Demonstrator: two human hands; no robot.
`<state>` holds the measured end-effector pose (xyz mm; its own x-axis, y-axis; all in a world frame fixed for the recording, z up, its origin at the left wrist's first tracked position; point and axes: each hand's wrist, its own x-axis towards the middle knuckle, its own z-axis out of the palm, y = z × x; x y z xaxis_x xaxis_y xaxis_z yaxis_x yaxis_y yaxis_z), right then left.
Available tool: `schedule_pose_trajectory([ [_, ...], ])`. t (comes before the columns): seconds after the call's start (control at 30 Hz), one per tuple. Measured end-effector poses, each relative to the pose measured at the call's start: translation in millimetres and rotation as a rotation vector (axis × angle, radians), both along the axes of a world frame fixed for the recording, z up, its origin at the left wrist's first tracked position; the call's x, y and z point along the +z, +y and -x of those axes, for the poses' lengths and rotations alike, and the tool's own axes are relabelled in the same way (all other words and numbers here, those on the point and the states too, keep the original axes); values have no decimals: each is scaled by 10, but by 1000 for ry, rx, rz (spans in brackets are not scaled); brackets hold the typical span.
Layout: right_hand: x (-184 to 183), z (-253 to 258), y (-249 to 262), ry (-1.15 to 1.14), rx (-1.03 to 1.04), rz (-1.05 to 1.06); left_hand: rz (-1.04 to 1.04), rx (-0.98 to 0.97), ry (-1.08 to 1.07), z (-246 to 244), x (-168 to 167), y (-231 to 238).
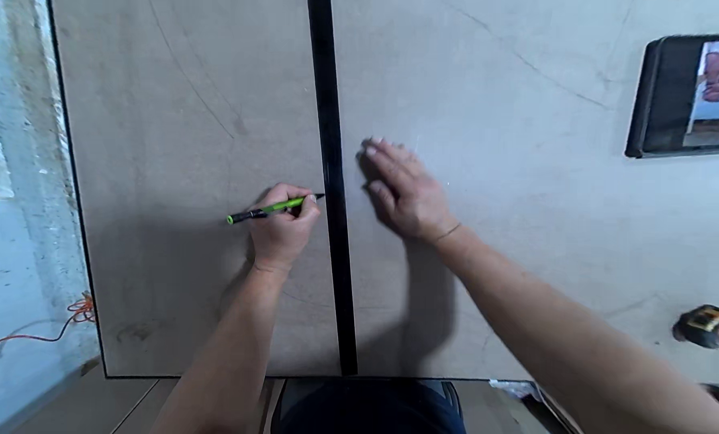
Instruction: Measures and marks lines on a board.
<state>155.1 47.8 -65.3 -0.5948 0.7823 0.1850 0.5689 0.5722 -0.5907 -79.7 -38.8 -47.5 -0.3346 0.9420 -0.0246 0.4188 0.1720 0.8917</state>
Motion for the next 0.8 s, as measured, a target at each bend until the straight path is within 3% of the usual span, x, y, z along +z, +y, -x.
schedule_pose_trajectory([
  [0.13,-16,-64,326,-22,-179,-44,-46,0,-47,-14,9,7],
  [0.27,-65,-44,311,18,-224,-92,-65,-3,-79,-23,9,7],
  [0.5,-18,29,263,-219,133,-164,-56,0,-66,-24,25,24],
  [0.8,-9,80,328,-335,229,-140,-30,22,-25,-25,16,34],
])
